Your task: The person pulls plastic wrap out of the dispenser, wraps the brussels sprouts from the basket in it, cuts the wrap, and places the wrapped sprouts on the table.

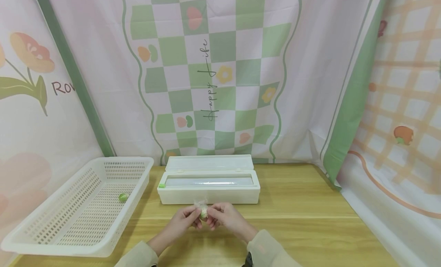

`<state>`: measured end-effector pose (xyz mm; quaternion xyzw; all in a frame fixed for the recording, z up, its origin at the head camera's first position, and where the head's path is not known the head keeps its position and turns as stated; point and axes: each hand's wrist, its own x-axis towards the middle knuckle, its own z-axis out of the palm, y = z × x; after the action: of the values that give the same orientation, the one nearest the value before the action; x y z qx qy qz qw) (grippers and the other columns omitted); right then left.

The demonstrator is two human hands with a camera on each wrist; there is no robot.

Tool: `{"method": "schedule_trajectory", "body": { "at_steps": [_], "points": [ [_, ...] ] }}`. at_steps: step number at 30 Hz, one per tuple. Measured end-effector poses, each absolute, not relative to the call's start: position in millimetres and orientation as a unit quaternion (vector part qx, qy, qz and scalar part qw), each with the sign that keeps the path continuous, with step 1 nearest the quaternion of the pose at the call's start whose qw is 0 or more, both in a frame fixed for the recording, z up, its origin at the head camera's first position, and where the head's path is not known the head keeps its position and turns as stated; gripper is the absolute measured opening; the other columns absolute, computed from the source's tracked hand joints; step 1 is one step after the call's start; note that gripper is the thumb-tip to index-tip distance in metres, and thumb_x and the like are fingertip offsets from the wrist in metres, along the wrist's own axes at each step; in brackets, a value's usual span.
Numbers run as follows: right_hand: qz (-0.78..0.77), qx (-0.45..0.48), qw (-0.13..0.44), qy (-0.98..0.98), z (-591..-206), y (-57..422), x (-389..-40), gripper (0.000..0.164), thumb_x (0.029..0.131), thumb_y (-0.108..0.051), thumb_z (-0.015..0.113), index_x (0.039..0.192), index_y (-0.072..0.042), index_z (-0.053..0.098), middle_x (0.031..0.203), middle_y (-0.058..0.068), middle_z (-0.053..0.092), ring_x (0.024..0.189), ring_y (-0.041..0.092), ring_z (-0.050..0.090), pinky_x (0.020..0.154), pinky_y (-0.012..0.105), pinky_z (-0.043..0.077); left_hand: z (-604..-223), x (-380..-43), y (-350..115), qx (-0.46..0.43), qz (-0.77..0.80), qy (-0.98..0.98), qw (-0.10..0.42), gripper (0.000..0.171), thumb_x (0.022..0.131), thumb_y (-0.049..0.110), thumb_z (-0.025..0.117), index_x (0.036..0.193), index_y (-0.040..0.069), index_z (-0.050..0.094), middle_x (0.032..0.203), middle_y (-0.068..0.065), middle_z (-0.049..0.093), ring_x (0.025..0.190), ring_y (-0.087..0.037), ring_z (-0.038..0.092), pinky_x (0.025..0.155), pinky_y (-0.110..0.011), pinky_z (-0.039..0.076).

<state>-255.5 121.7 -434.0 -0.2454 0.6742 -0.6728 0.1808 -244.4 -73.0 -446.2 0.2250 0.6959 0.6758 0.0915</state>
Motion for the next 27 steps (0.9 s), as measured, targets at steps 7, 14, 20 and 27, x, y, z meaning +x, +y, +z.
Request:
{"method": "schedule_trajectory", "body": {
  "at_steps": [7, 14, 20, 27],
  "points": [
    [-0.673, -0.246, 0.18, 0.674, -434.4, 122.2, -256.0, 0.026, 0.096, -0.017, 0.05, 0.088, 0.006, 0.058, 0.076, 0.007, 0.06, 0.066, 0.016, 0.056, 0.06, 0.026, 0.05, -445.1, -244.5, -71.9, 0.223, 0.682, 0.689, 0.097, 0.037, 0.096, 0.02, 0.049, 0.124, -0.003, 0.052, 0.087, -0.011, 0.063, 0.067, -0.012, 0.057, 0.065, -0.025, 0.051],
    [-0.669, -0.239, 0.182, 0.68, -435.2, 122.1, -255.7, 0.037, 0.097, -0.019, 0.048, 0.09, 0.016, 0.055, 0.074, 0.006, 0.06, 0.064, 0.015, 0.056, 0.059, 0.026, 0.05, -444.6, -244.1, -71.4, 0.222, 0.677, 0.692, 0.111, 0.04, 0.095, 0.018, 0.05, 0.131, 0.0, 0.046, 0.09, -0.017, 0.062, 0.069, -0.014, 0.057, 0.067, -0.026, 0.051],
    [-0.666, -0.22, 0.18, 0.69, -432.1, 122.7, -254.9, 0.033, 0.097, -0.024, 0.048, 0.086, 0.005, 0.061, 0.073, 0.007, 0.061, 0.064, 0.015, 0.056, 0.058, 0.026, 0.05, -441.3, -242.8, -70.4, 0.212, 0.657, 0.714, 0.115, 0.044, 0.088, 0.018, 0.063, 0.128, 0.006, 0.052, 0.09, -0.007, 0.062, 0.073, -0.019, 0.059, 0.072, -0.034, 0.052],
    [-0.664, -0.207, 0.155, 0.702, -433.4, 124.5, -256.5, 0.036, 0.096, -0.023, 0.051, 0.116, 0.006, 0.045, 0.087, 0.009, 0.057, 0.066, 0.017, 0.055, 0.059, 0.029, 0.05, -441.3, -243.2, -69.2, 0.235, 0.652, 0.712, 0.11, 0.037, 0.092, 0.014, 0.056, 0.126, 0.001, 0.052, 0.087, -0.017, 0.062, 0.068, -0.014, 0.057, 0.065, -0.025, 0.051]
  ]
}}
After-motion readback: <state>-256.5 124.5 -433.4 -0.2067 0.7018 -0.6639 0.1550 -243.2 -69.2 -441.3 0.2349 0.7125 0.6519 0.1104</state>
